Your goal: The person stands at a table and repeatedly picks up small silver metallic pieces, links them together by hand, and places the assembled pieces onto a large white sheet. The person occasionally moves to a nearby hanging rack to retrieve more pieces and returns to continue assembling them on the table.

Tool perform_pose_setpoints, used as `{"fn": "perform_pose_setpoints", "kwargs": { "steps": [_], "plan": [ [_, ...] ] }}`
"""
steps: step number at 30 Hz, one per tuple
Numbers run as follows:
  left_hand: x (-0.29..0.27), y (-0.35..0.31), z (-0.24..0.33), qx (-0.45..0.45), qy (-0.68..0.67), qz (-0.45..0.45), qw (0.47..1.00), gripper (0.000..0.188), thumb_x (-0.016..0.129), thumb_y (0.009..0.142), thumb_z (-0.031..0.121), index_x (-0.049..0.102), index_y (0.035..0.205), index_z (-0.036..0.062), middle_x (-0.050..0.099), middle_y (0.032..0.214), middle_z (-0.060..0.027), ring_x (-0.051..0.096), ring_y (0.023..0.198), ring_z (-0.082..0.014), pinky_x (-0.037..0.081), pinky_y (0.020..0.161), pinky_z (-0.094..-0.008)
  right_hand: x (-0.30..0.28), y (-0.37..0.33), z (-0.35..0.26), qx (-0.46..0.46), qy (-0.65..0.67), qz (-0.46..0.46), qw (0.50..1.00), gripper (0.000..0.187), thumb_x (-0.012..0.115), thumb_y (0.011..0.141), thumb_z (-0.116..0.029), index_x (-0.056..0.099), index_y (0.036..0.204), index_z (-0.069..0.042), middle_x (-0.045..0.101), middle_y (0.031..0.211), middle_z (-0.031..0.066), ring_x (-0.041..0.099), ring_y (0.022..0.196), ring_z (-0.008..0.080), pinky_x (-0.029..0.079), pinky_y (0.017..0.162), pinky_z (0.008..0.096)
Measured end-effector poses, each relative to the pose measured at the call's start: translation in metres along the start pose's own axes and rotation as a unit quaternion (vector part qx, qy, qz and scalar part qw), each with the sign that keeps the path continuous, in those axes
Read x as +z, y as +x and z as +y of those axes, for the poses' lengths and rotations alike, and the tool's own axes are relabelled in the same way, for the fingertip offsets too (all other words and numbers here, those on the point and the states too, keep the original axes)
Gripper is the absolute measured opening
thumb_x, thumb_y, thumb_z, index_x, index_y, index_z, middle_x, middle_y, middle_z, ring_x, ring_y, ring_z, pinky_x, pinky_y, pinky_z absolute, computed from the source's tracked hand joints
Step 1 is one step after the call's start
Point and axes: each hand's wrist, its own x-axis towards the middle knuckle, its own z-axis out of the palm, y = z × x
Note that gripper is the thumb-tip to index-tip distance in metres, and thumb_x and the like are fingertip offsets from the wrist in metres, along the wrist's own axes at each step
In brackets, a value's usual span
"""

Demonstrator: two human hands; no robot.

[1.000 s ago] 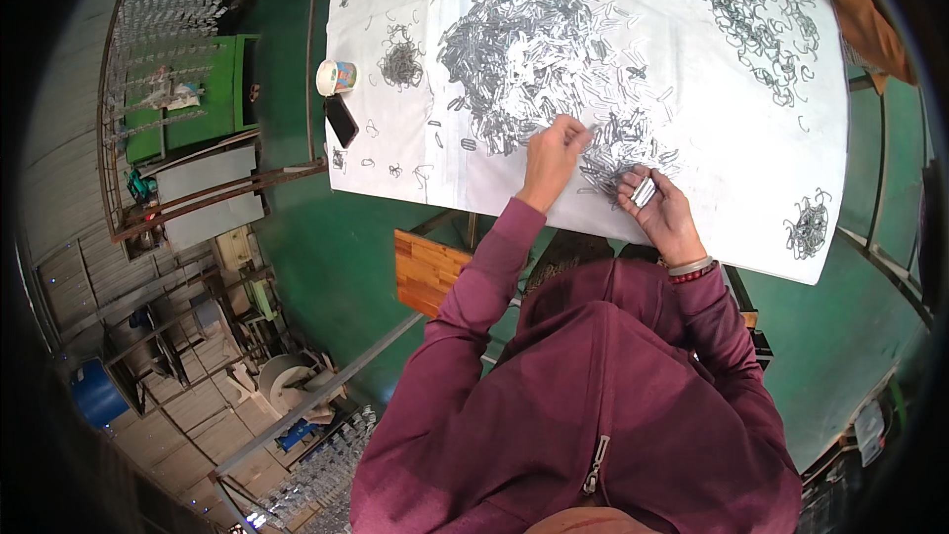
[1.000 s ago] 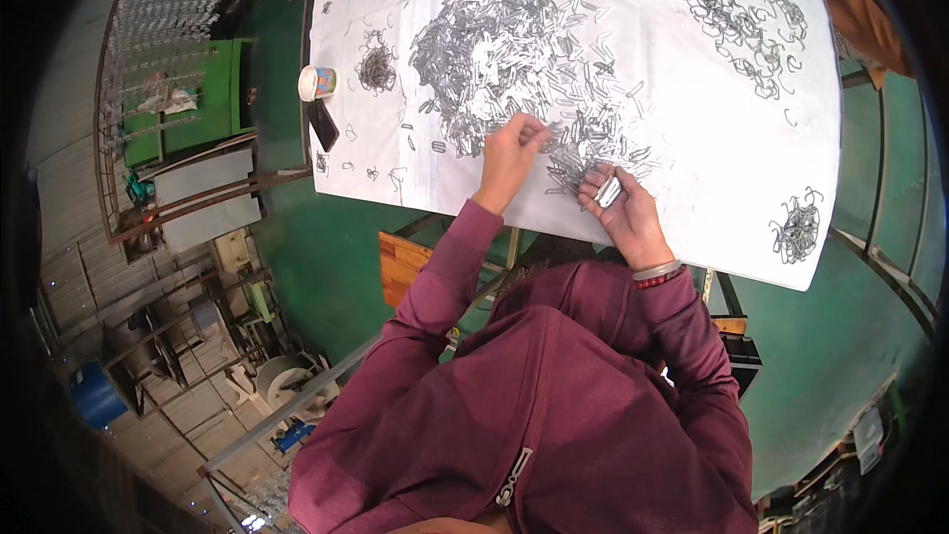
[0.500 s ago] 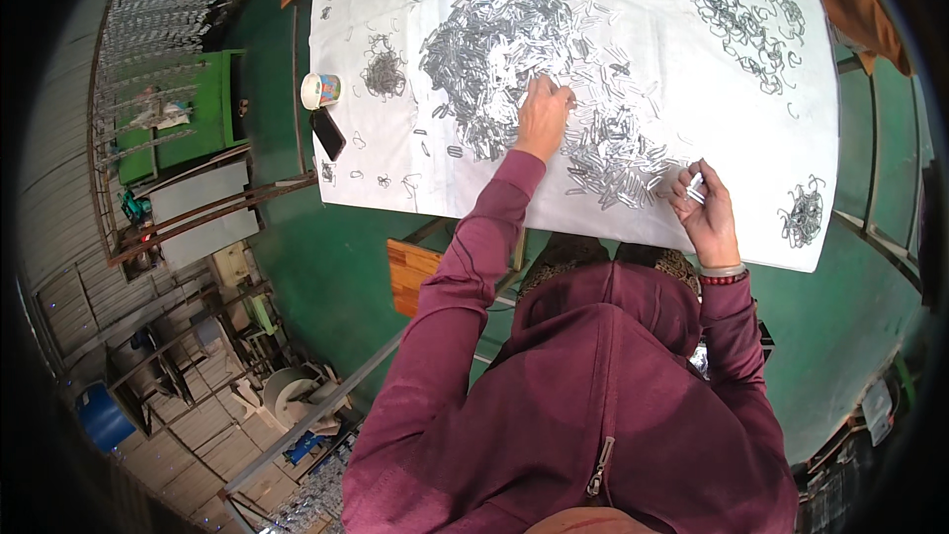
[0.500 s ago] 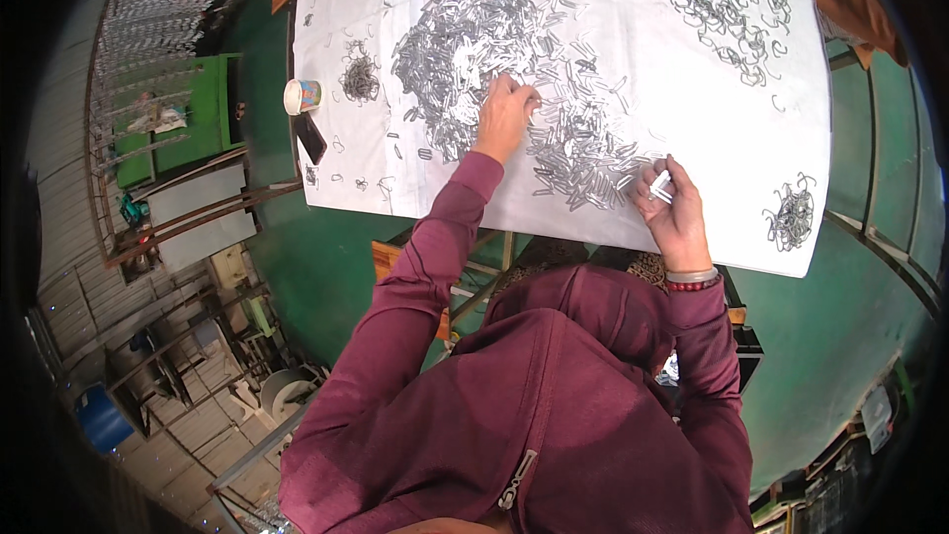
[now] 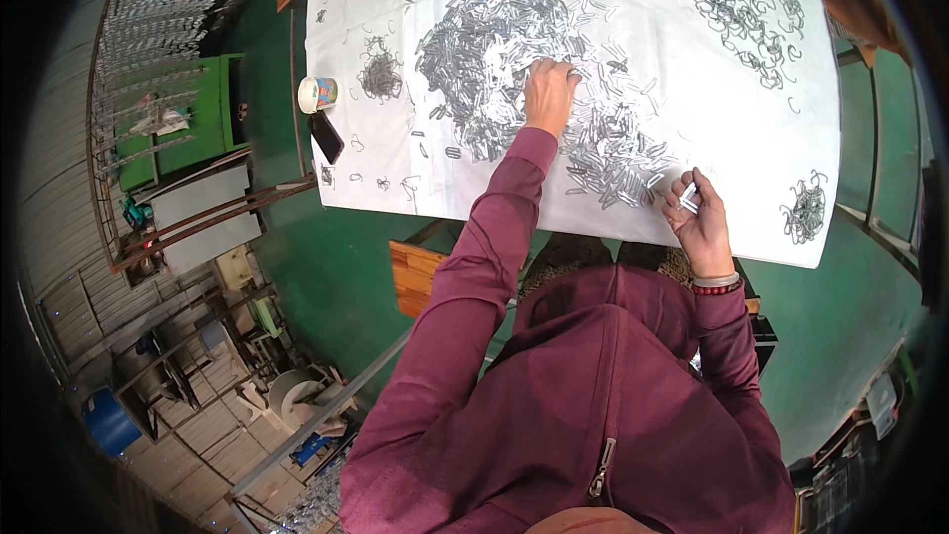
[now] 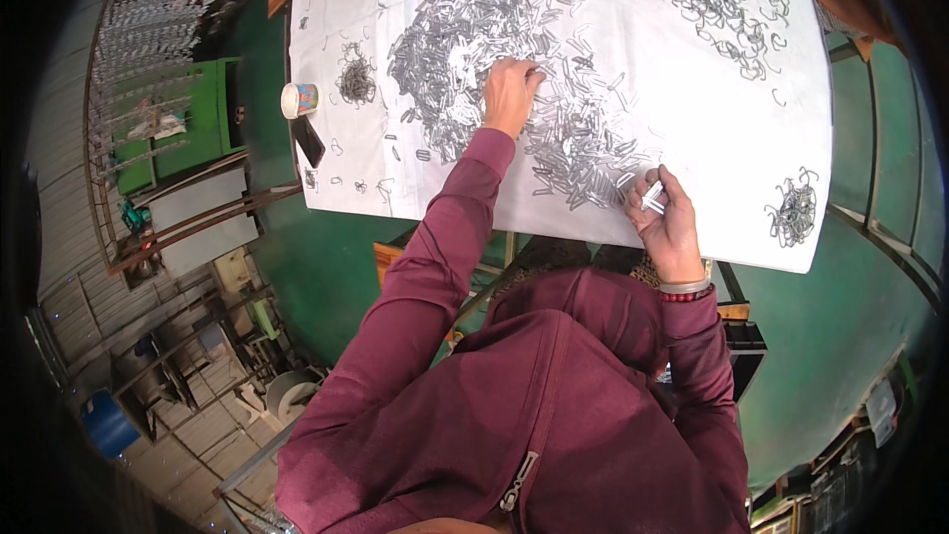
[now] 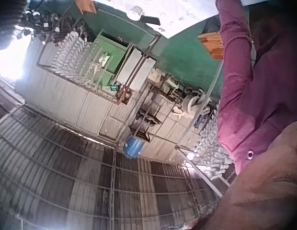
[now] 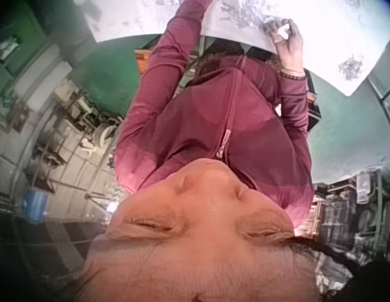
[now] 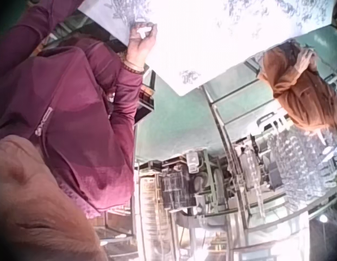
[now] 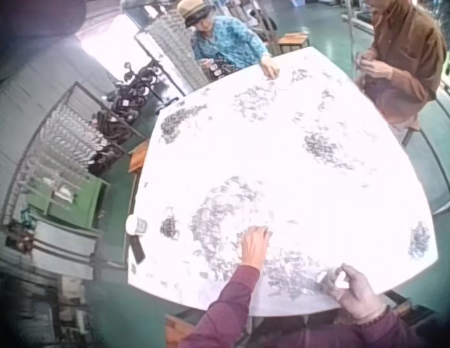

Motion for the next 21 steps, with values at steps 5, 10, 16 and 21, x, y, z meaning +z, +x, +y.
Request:
{"fn": "perform_pose_setpoints", "kwargs": {
  "steps": [5, 10, 16, 21],
  "plan": [
    [0.003, -0.001, 0.004, 0.016, 0.009, -0.017, 1.000, 0.012, 0.066, 0.078, 0.011, 0.067, 0.087, 0.0028, 0.061, 0.085, -0.0127, 0.056, 0.086, -0.0319, 0.046, 0.074, -0.0422, 0.005, -0.004, 0.000, -0.005, -0.001, 0.026, 1.000, 0.021, 0.045, 0.097, -0.022, 0.049, 0.083, -0.006, 0.049, 0.071, 0.0055, 0.047, 0.063, 0.0157, 0.037, 0.050, 0.0256],
    [0.002, -0.007, -0.001, 0.045, -0.015, -0.007, 0.999, 0.012, 0.066, 0.079, 0.010, 0.066, 0.089, 0.0035, 0.063, 0.086, -0.0112, 0.056, 0.085, -0.0305, 0.047, 0.074, -0.0408, 0.005, -0.004, -0.001, -0.010, -0.015, -0.016, 1.000, 0.021, 0.045, 0.097, -0.021, 0.049, 0.083, -0.006, 0.049, 0.071, 0.0058, 0.047, 0.063, 0.0160, 0.038, 0.051, 0.0257],
    [0.006, -0.006, -0.002, -0.057, -0.034, -0.034, 0.997, 0.011, 0.067, 0.077, 0.010, 0.067, 0.086, 0.0037, 0.063, 0.086, -0.0115, 0.055, 0.088, -0.0303, 0.046, 0.075, -0.0416, 0.015, -0.007, 0.002, -0.011, -0.026, -0.012, 1.000, 0.020, 0.044, 0.097, -0.021, 0.048, 0.084, -0.006, 0.048, 0.069, 0.0057, 0.048, 0.064, 0.0162, 0.038, 0.051, 0.0257],
    [0.000, -0.001, 0.002, -0.051, 0.004, -0.061, 0.997, 0.012, 0.068, 0.076, 0.011, 0.068, 0.086, 0.0035, 0.063, 0.085, -0.0131, 0.056, 0.088, -0.0310, 0.046, 0.076, -0.0426, 0.017, -0.009, 0.007, -0.003, -0.034, -0.006, 0.999, 0.020, 0.044, 0.097, -0.021, 0.048, 0.084, -0.007, 0.049, 0.069, 0.0062, 0.048, 0.063, 0.0159, 0.038, 0.051, 0.0259]
  ]
}}
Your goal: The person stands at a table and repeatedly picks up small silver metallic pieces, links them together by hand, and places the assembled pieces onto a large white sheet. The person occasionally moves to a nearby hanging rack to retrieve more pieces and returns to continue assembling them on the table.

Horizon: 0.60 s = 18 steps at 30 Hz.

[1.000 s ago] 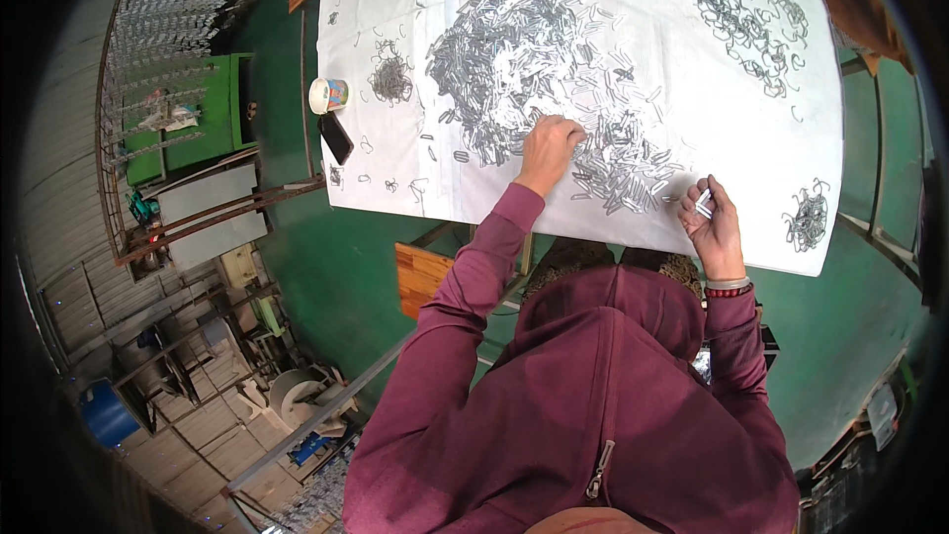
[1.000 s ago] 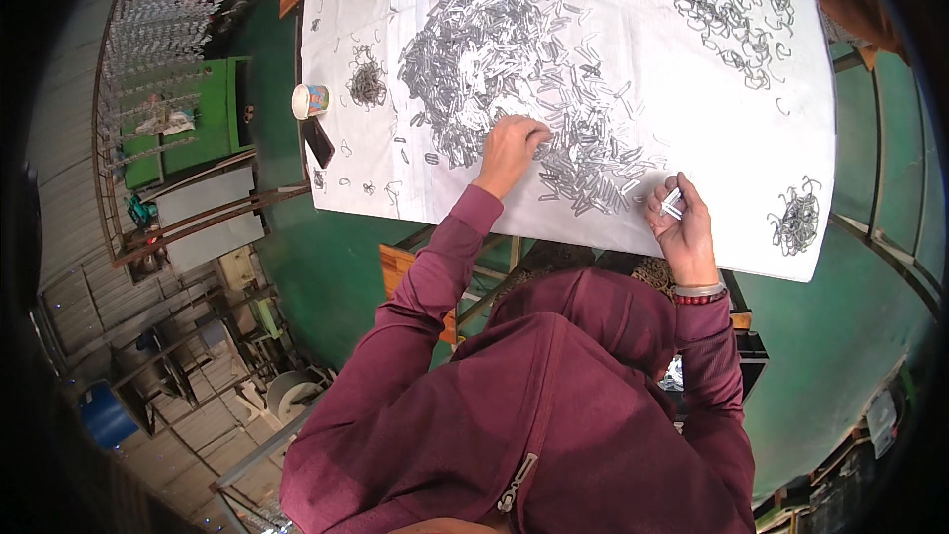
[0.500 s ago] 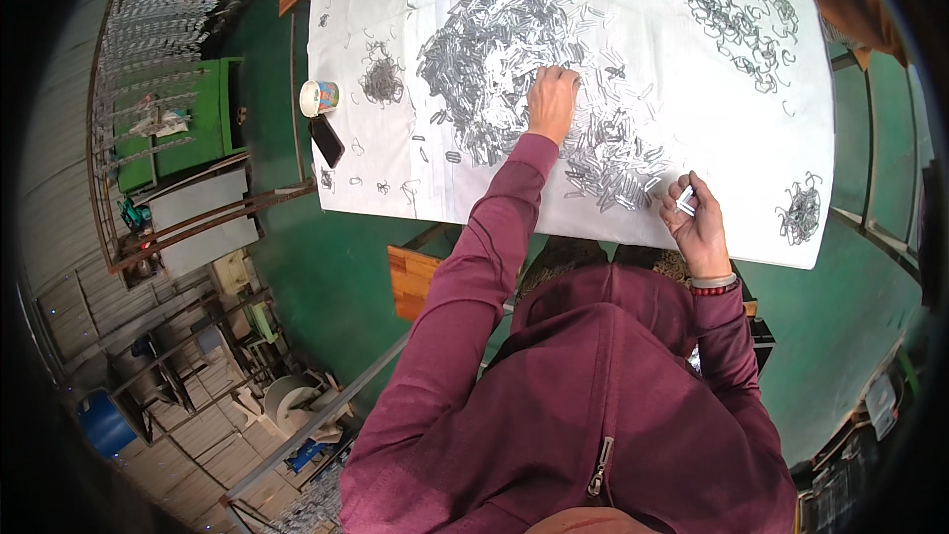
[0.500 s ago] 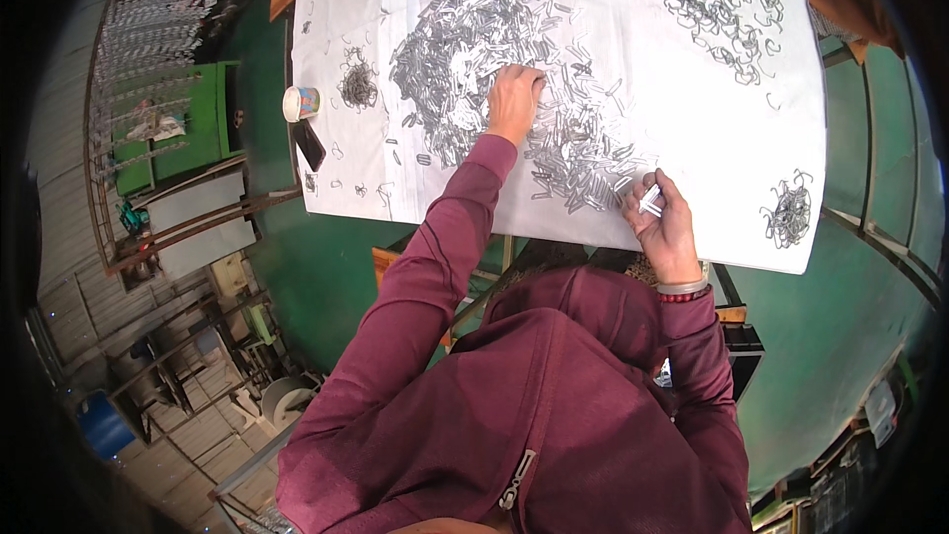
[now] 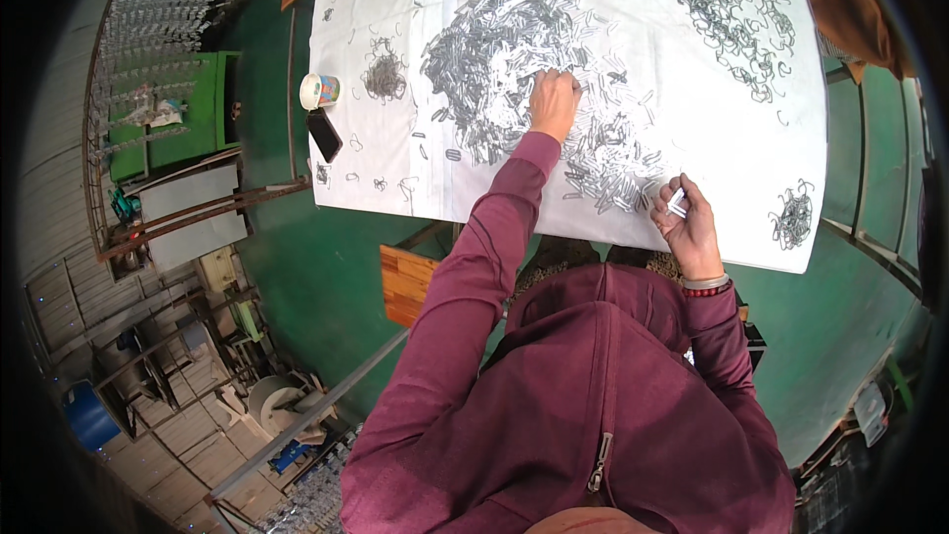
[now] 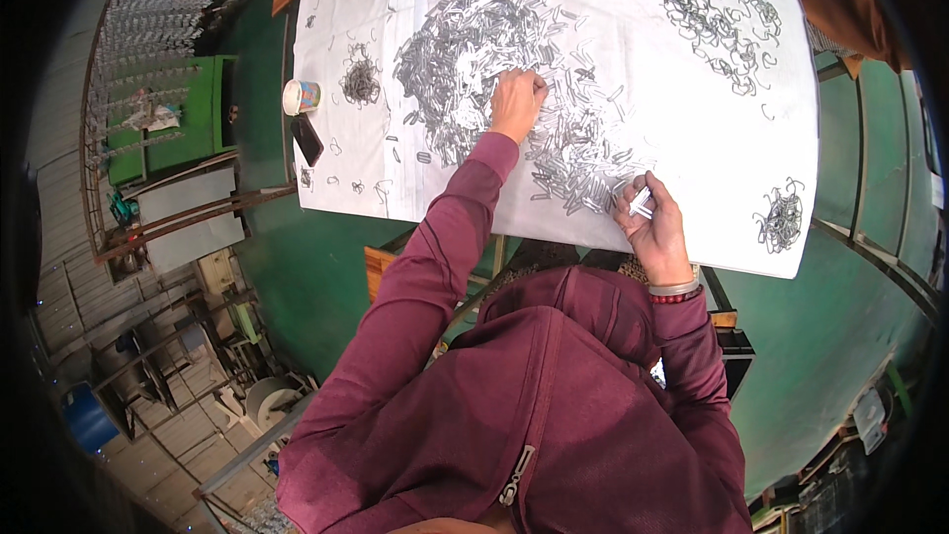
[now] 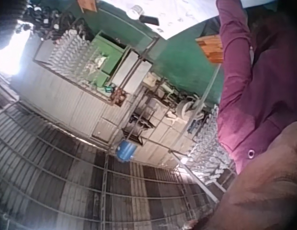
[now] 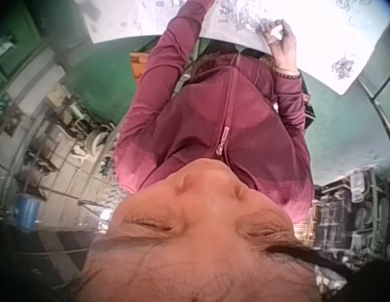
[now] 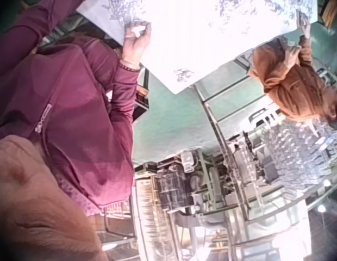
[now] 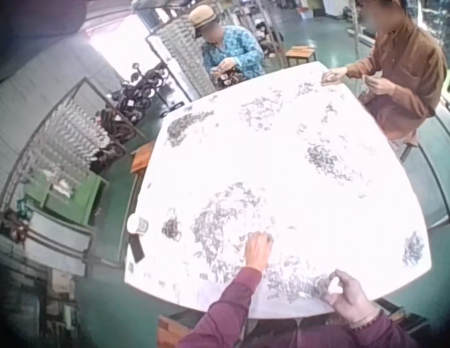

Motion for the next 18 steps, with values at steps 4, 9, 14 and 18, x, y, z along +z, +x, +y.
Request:
{"fn": "perform_pose_setpoints", "kwargs": {
  "steps": [4, 9, 14, 18],
  "plan": [
    [-0.005, -0.001, -0.001, -0.042, -0.025, -0.027, 0.998, 0.013, 0.068, 0.076, 0.011, 0.068, 0.085, 0.0018, 0.065, 0.081, -0.0155, 0.061, 0.079, -0.0305, 0.048, 0.072, -0.0404, -0.004, 0.000, 0.003, 0.017, 0.003, -0.024, 1.000, 0.020, 0.044, 0.097, -0.021, 0.048, 0.084, -0.006, 0.050, 0.071, 0.0056, 0.048, 0.065, 0.0153, 0.040, 0.053, 0.0257],
    [-0.050, -0.036, 0.023, -0.112, -0.212, -0.047, 0.970, 0.015, 0.068, 0.080, 0.013, 0.067, 0.087, -0.0002, 0.068, 0.076, -0.0158, 0.065, 0.066, -0.0247, 0.050, 0.062, -0.0335, 0.009, 0.005, 0.013, 0.022, 0.037, 0.015, 0.999, 0.019, 0.042, 0.097, -0.020, 0.050, 0.092, -0.004, 0.053, 0.082, 0.0087, 0.051, 0.076, 0.0202, 0.047, 0.071, 0.0326],
    [-0.074, -0.070, 0.065, -0.081, -0.291, -0.173, 0.938, 0.020, 0.068, 0.083, 0.016, 0.069, 0.096, 0.0016, 0.068, 0.078, -0.0160, 0.065, 0.067, -0.0188, 0.050, 0.061, -0.0309, 0.031, 0.014, 0.018, 0.029, 0.019, 0.015, 0.999, 0.019, 0.042, 0.098, -0.020, 0.051, 0.097, -0.003, 0.054, 0.087, 0.0099, 0.052, 0.081, 0.0211, 0.048, 0.074, 0.0339],
    [-0.044, -0.029, 0.033, 0.012, -0.137, -0.022, 0.990, 0.022, 0.063, 0.083, 0.009, 0.065, 0.103, 0.0008, 0.065, 0.087, -0.0168, 0.062, 0.078, -0.0299, 0.049, 0.070, -0.0351, 0.018, 0.018, 0.009, 0.034, 0.037, -0.023, 0.998, 0.021, 0.043, 0.098, -0.022, 0.050, 0.089, -0.005, 0.053, 0.081, 0.0079, 0.051, 0.071, 0.0173, 0.045, 0.060, 0.0285]
  ]
}}
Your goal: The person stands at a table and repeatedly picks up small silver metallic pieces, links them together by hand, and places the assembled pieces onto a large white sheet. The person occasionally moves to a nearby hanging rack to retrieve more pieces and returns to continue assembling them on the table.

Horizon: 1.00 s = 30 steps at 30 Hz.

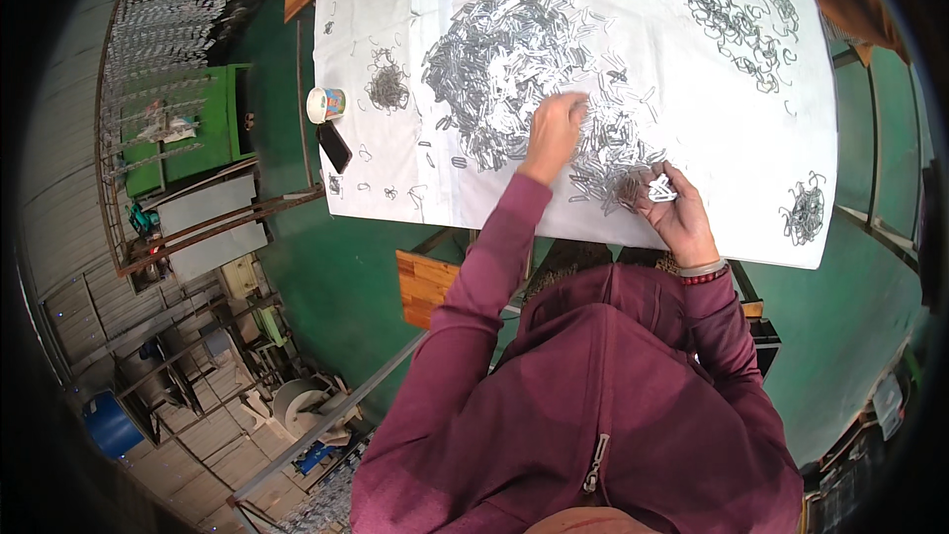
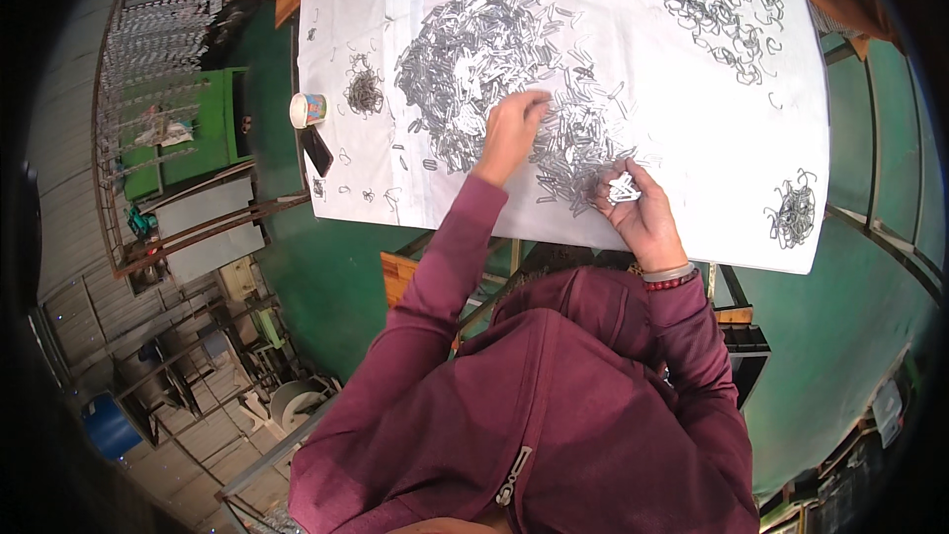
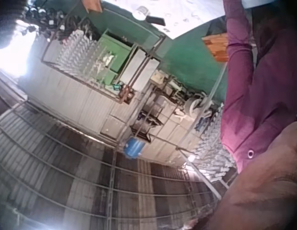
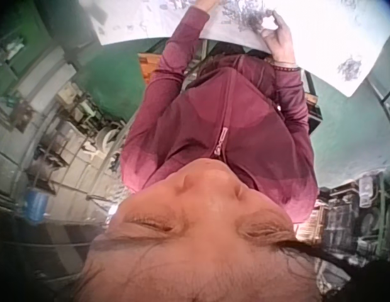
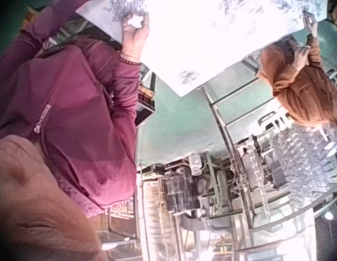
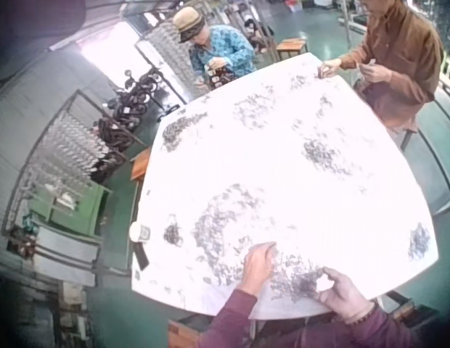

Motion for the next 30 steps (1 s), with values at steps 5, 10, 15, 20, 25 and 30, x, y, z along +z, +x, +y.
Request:
{"fn": "perform_pose_setpoints", "kwargs": {
  "steps": [5, 10, 15, 20, 25, 30],
  "plan": [
    [0.044, 0.002, -0.031, 0.033, 0.101, 0.001, 0.994, 0.023, 0.060, 0.081, 0.001, 0.061, 0.103, 0.0022, 0.057, 0.091, -0.0170, 0.058, 0.085, -0.0316, 0.049, 0.075, -0.0392, -0.012, -0.017, -0.019, -0.026, -0.022, -0.007, 0.999, 0.024, 0.045, 0.098, -0.024, 0.044, 0.079, -0.009, 0.042, 0.066, 0.0025, 0.034, 0.049, 0.0100, 0.026, 0.041, 0.0223],
    [0.034, -0.025, -0.020, -0.007, -0.015, -0.041, 0.999, 0.014, 0.063, 0.080, 0.002, 0.062, 0.094, 0.0017, 0.058, 0.084, -0.0126, 0.060, 0.072, -0.0243, 0.049, 0.068, -0.0336, -0.041, -0.023, -0.034, -0.031, -0.028, -0.008, 0.999, 0.022, 0.045, 0.098, -0.026, 0.047, 0.084, -0.009, 0.042, 0.066, 0.0008, 0.030, 0.046, 0.0073, 0.023, 0.038, 0.0203],
    [-0.011, -0.051, -0.027, -0.141, -0.091, 0.015, 0.986, 0.012, 0.067, 0.078, 0.005, 0.063, 0.089, 0.0014, 0.061, 0.081, -0.0116, 0.061, 0.070, -0.0235, 0.048, 0.065, -0.0342, -0.024, -0.022, -0.027, -0.059, -0.032, 0.053, 0.996, 0.021, 0.044, 0.099, -0.024, 0.049, 0.090, -0.006, 0.052, 0.074, 0.0061, 0.044, 0.056, 0.0132, 0.037, 0.049, 0.0243],
    [-0.009, -0.072, -0.053, -0.185, -0.010, 0.008, 0.983, 0.019, 0.065, 0.078, 0.004, 0.064, 0.097, 0.0007, 0.061, 0.085, -0.0124, 0.060, 0.073, -0.0242, 0.048, 0.068, -0.0352, -0.014, -0.016, -0.018, -0.033, -0.041, 0.071, 0.996, 0.022, 0.044, 0.099, -0.025, 0.049, 0.089, -0.006, 0.052, 0.075, 0.0071, 0.049, 0.067, 0.0177, 0.044, 0.063, 0.0285],
    [0.028, -0.074, -0.040, -0.057, 0.022, 0.113, 0.992, 0.028, 0.058, 0.082, -0.001, 0.063, 0.108, 0.0054, 0.058, 0.092, -0.0154, 0.058, 0.071, -0.0291, 0.047, 0.069, -0.0366, -0.019, -0.017, -0.020, -0.006, -0.085, -0.065, 0.994, 0.023, 0.042, 0.099, -0.027, 0.047, 0.088, -0.007, 0.050, 0.071, 0.0055, 0.039, 0.052, 0.0114, 0.033, 0.044, 0.0217],
    [0.022, -0.077, -0.017, -0.053, -0.071, 0.032, 0.996, 0.025, 0.055, 0.083, 0.000, 0.066, 0.104, 0.0056, 0.056, 0.088, -0.0155, 0.056, 0.080, -0.0335, 0.045, 0.074, -0.0402, -0.012, -0.026, -0.021, -0.008, -0.136, -0.043, 0.990, 0.024, 0.040, 0.100, -0.028, 0.048, 0.093, -0.007, 0.048, 0.068, 0.0045, 0.030, 0.044, 0.0082, 0.019, 0.035, 0.0200]
  ]
}}
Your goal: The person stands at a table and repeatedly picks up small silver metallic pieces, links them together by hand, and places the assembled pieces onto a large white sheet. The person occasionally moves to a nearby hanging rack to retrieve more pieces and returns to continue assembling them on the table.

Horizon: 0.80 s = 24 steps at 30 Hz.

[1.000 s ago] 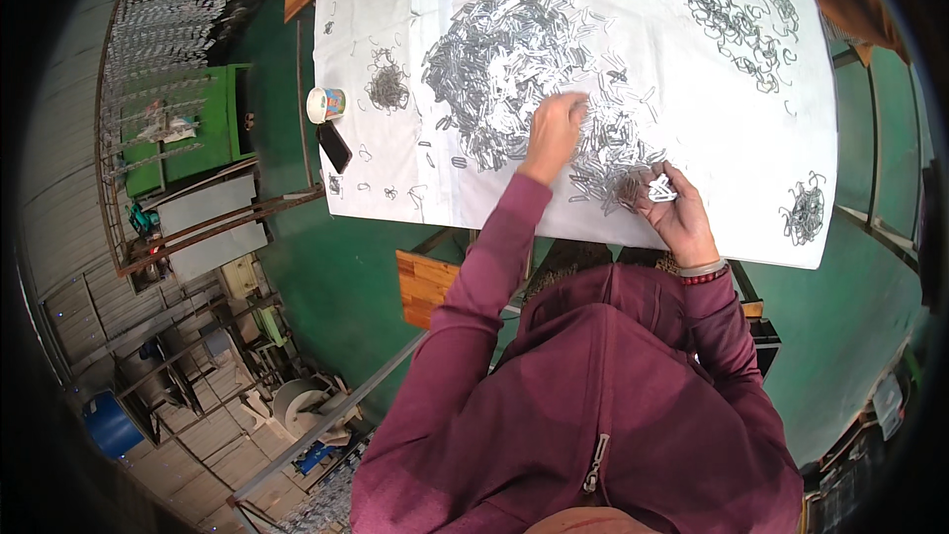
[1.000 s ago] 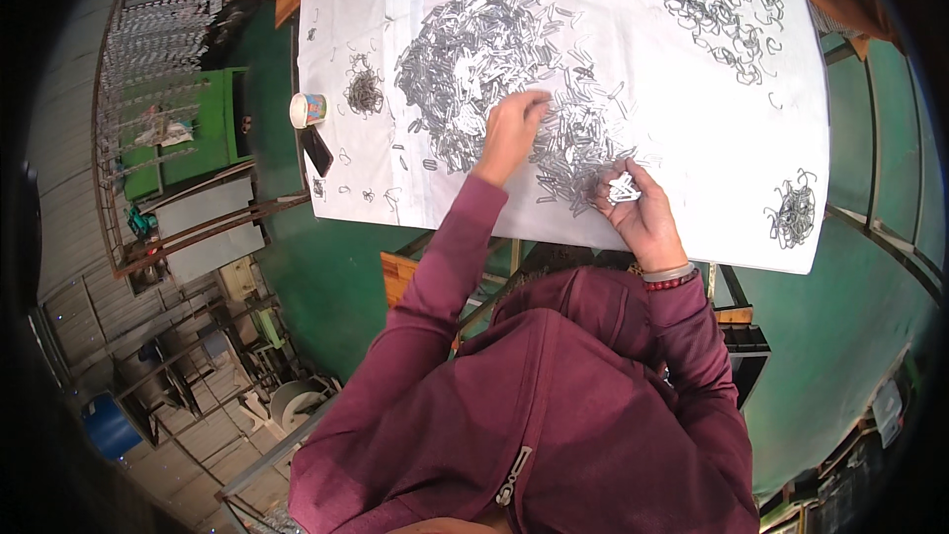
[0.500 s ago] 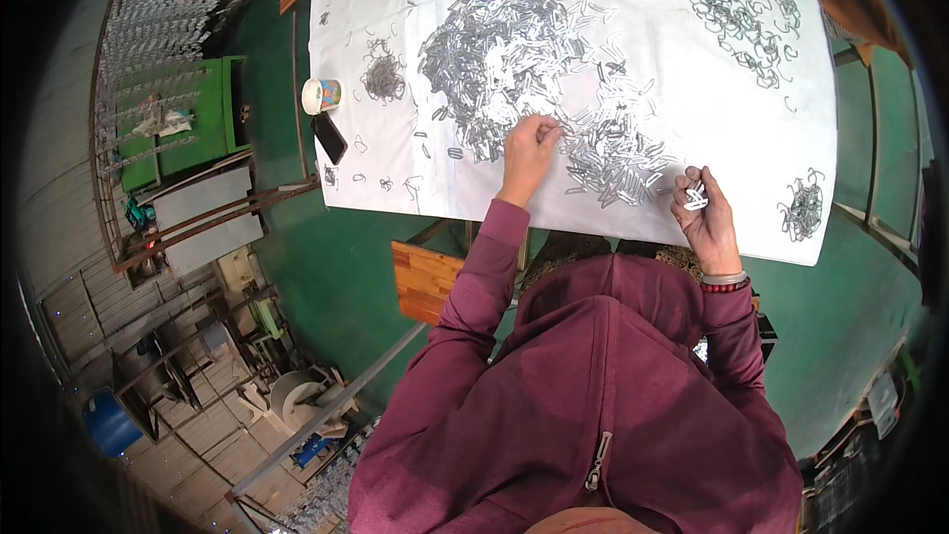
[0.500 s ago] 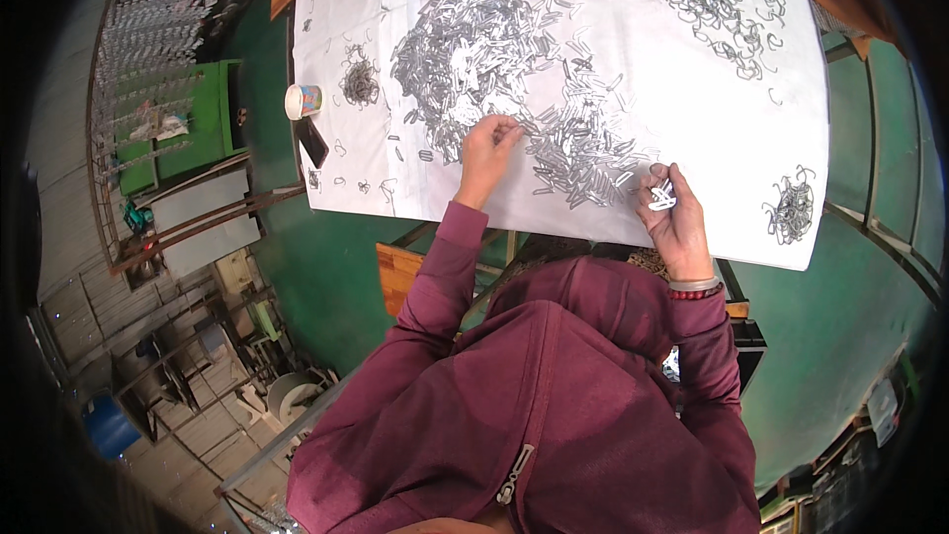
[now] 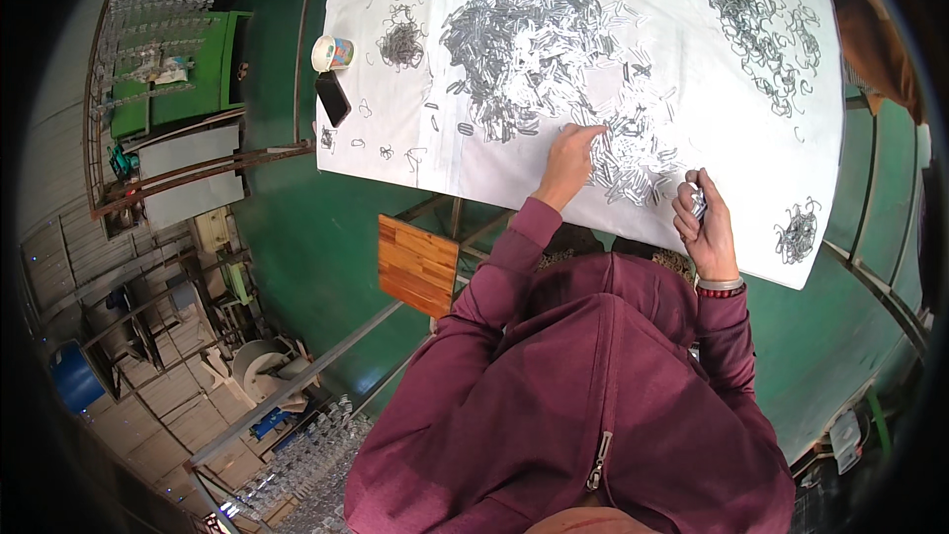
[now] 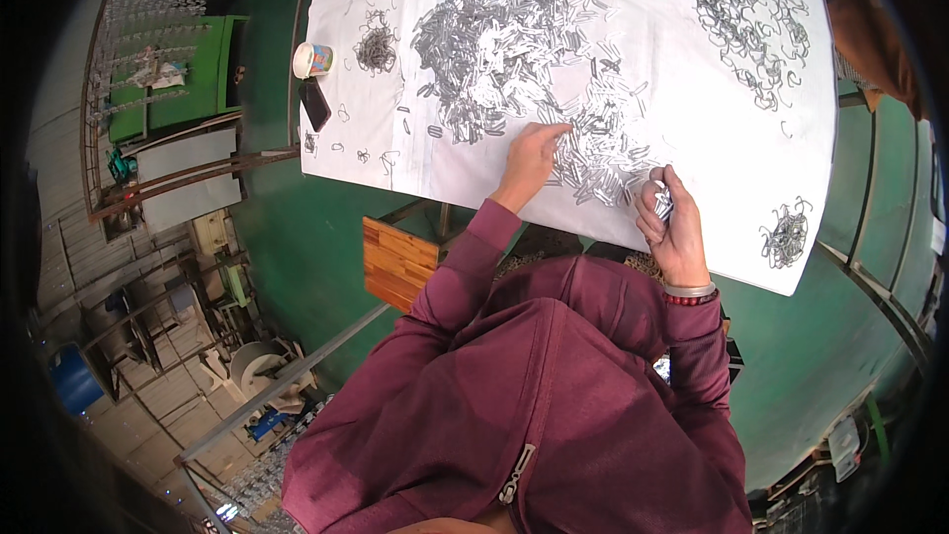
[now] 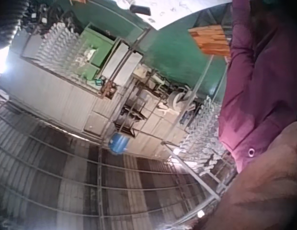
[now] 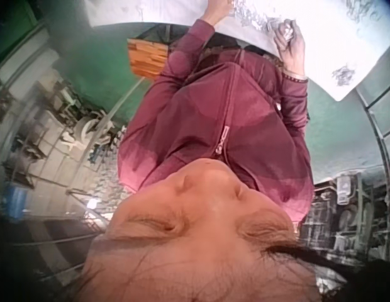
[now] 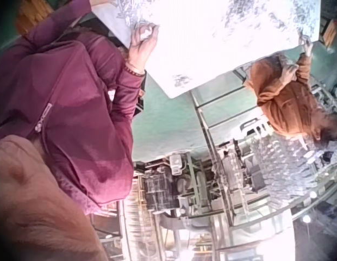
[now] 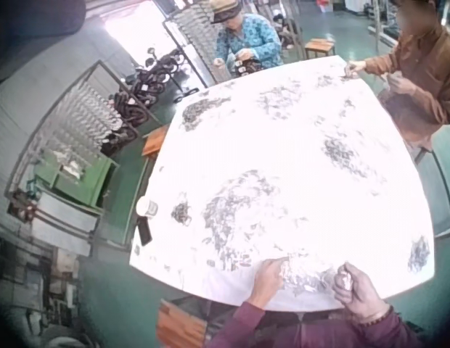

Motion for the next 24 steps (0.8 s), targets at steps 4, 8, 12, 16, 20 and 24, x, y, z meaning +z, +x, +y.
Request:
{"fn": "perform_pose_setpoints", "kwargs": {
  "steps": [4, 8, 12, 16, 20, 24],
  "plan": [
    [-0.012, 0.023, -0.002, -0.039, 0.075, 0.030, 0.996, 0.018, 0.060, 0.081, 0.006, 0.069, 0.096, 0.0060, 0.056, 0.086, -0.0136, 0.055, 0.083, -0.0318, 0.046, 0.074, -0.0416, 0.000, -0.003, 0.000, -0.006, -0.017, 0.011, 1.000, 0.025, 0.040, 0.100, -0.028, 0.050, 0.095, -0.006, 0.051, 0.072, 0.0054, 0.038, 0.049, 0.0100, 0.029, 0.041, 0.0212],
    [0.010, 0.048, -0.011, 0.073, 0.179, 0.006, 0.981, 0.008, 0.065, 0.078, 0.008, 0.068, 0.085, 0.0060, 0.058, 0.084, -0.0110, 0.054, 0.090, -0.0283, 0.049, 0.074, -0.0408, 0.012, -0.004, 0.007, -0.015, 0.025, 0.091, 0.995, 0.024, 0.041, 0.100, -0.025, 0.051, 0.094, -0.005, 0.055, 0.080, 0.0072, 0.051, 0.065, 0.0151, 0.044, 0.057, 0.0267],
    [0.018, 0.057, -0.015, 0.052, 0.231, 0.012, 0.971, 0.006, 0.066, 0.076, 0.011, 0.066, 0.078, 0.0053, 0.057, 0.085, -0.0098, 0.053, 0.091, -0.0286, 0.049, 0.073, -0.0394, 0.007, -0.006, 0.009, -0.014, -0.027, 0.007, 1.000, 0.022, 0.041, 0.098, -0.020, 0.052, 0.095, -0.001, 0.055, 0.085, 0.0089, 0.054, 0.077, 0.0187, 0.049, 0.068, 0.0297],
    [0.006, 0.058, -0.001, -0.009, 0.124, 0.006, 0.992, 0.007, 0.067, 0.077, 0.011, 0.067, 0.081, 0.0042, 0.063, 0.080, -0.0096, 0.060, 0.079, -0.0238, 0.050, 0.064, -0.0334, -0.004, -0.002, 0.014, -0.005, 0.015, -0.015, 1.000, 0.025, 0.039, 0.099, -0.020, 0.052, 0.100, 0.001, 0.055, 0.087, 0.0102, 0.055, 0.081, 0.0209, 0.050, 0.074, 0.0316],
    [-0.014, 0.041, 0.040, -0.058, -0.104, -0.062, 0.991, 0.014, 0.069, 0.080, 0.014, 0.069, 0.086, 0.0016, 0.068, 0.074, -0.0061, 0.061, 0.064, -0.0129, 0.048, 0.057, -0.0255, 0.004, 0.008, 0.019, -0.001, 0.043, 0.001, 0.999, 0.030, 0.037, 0.100, -0.022, 0.050, 0.107, 0.004, 0.054, 0.093, 0.0138, 0.056, 0.086, 0.0245, 0.051, 0.083, 0.0366],
    [-0.036, 0.033, 0.078, -0.034, -0.139, -0.126, 0.982, 0.019, 0.068, 0.083, 0.016, 0.070, 0.095, 0.0005, 0.068, 0.075, -0.0027, 0.057, 0.060, -0.0053, 0.046, 0.055, -0.0222, 0.011, 0.024, 0.022, 0.014, 0.076, 0.011, 0.997, 0.033, 0.037, 0.100, -0.025, 0.048, 0.111, 0.004, 0.053, 0.097, 0.0166, 0.056, 0.091, 0.0278, 0.050, 0.090, 0.0406]
  ]
}}
